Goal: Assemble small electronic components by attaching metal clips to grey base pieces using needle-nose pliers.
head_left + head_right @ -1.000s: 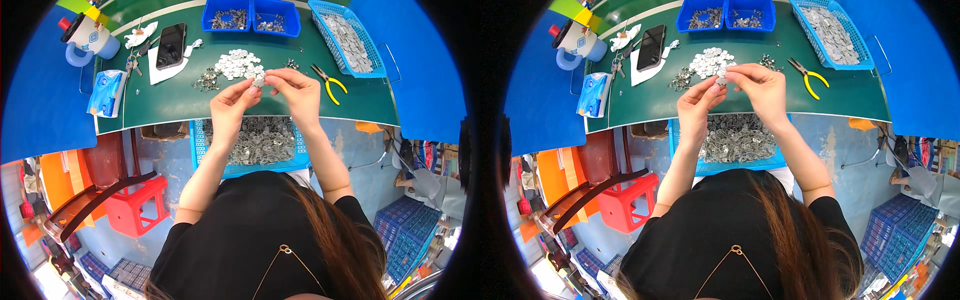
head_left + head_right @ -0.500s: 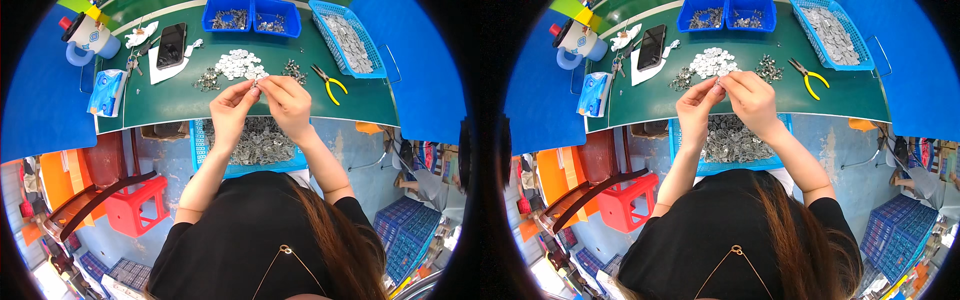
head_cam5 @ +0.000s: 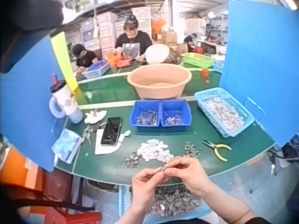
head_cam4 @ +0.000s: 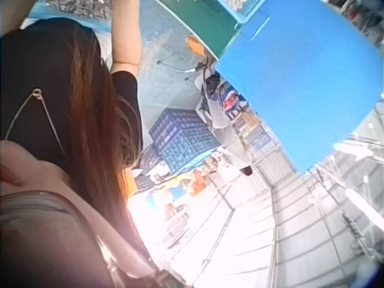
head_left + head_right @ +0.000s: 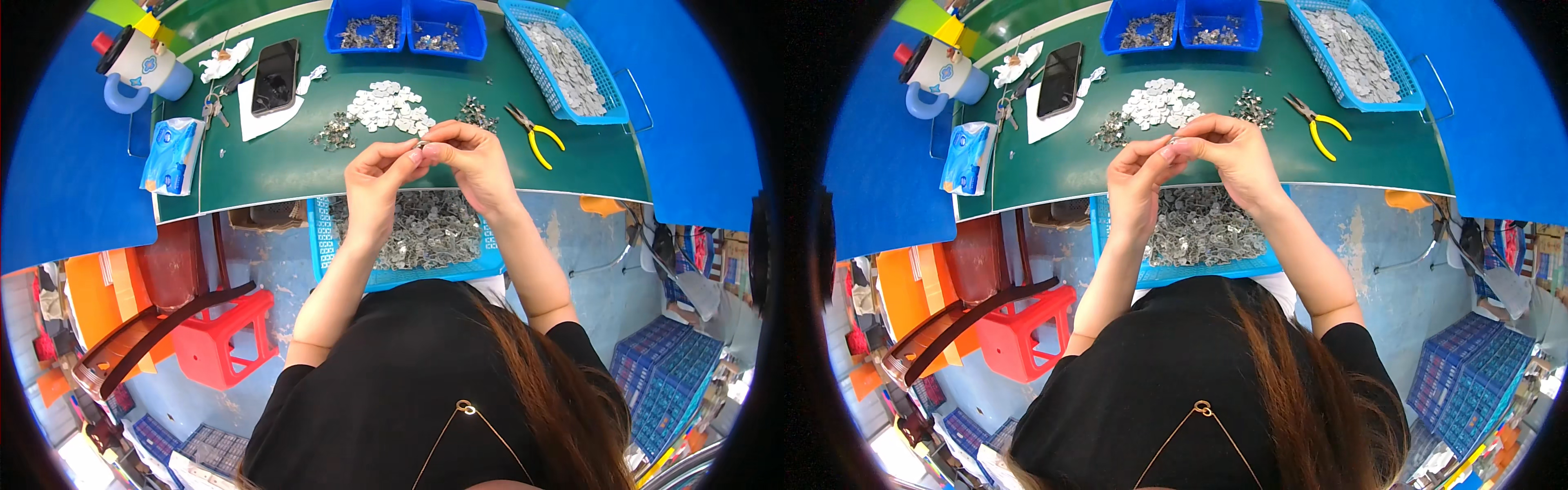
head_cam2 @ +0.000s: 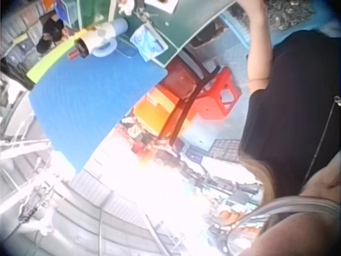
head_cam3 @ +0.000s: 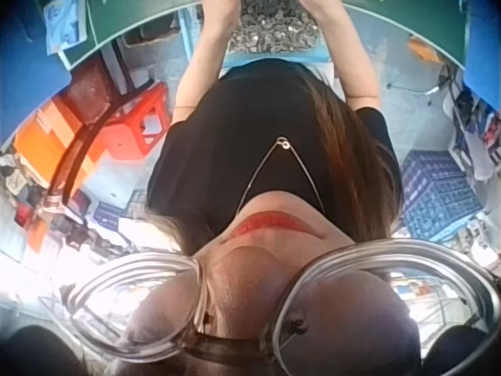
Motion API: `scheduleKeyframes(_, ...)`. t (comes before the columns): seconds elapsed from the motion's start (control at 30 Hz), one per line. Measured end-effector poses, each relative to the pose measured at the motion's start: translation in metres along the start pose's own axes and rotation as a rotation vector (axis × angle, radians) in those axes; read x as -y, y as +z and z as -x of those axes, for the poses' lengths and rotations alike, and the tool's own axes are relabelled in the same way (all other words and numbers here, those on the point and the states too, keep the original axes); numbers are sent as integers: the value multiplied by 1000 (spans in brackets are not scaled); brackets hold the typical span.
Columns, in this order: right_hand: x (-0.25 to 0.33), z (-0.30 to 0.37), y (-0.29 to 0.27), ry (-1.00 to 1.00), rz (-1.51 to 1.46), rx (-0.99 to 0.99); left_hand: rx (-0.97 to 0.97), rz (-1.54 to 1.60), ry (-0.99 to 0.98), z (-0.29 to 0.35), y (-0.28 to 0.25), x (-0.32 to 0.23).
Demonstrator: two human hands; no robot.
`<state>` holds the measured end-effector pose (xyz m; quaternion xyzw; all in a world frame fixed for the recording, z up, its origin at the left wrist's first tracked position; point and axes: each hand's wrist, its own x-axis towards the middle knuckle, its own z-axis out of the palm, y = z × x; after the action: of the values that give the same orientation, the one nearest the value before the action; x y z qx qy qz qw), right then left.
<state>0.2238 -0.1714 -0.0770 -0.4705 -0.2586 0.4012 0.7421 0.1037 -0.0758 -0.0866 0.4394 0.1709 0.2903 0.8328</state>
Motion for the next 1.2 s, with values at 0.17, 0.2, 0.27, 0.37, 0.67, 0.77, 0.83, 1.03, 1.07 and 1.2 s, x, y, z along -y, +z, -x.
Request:
scheduleKeyframes(0.17,17,4,-15,-329,752,-197,-73,-69,87,6,-4,-1)
scheduleKeyframes(0.2,22,2,-40,-577,1179,-353,-64,-68,83,7,-2,-3)
scheduleKeyframes(0.27,28,8,-80,-389,1716,-580,-89,-126,205,11,-4,-7)
scheduleKeyframes(0.37,6,26,-133,-242,2011,-621,-79,-142,274,14,-5,-9)
scheduleKeyframes(0.67,58,41,-64,-566,1519,-417,-17,-327,474,19,0,-15)
scheduleKeyframes(0.77,88,47,-12,-802,1601,-114,15,-440,542,22,-3,-19)
scheduleKeyframes(0.83,99,47,3,-993,1719,74,34,-531,588,22,-3,-22)
scheduleKeyframes(1.03,109,44,12,-1049,1844,192,45,-634,668,24,-2,-26)
scheduleKeyframes(1.07,108,44,13,-1051,1844,193,51,-642,666,25,-2,-26)
scheduleKeyframes(1.2,107,43,16,-1109,1880,230,55,-663,662,25,-4,-26)
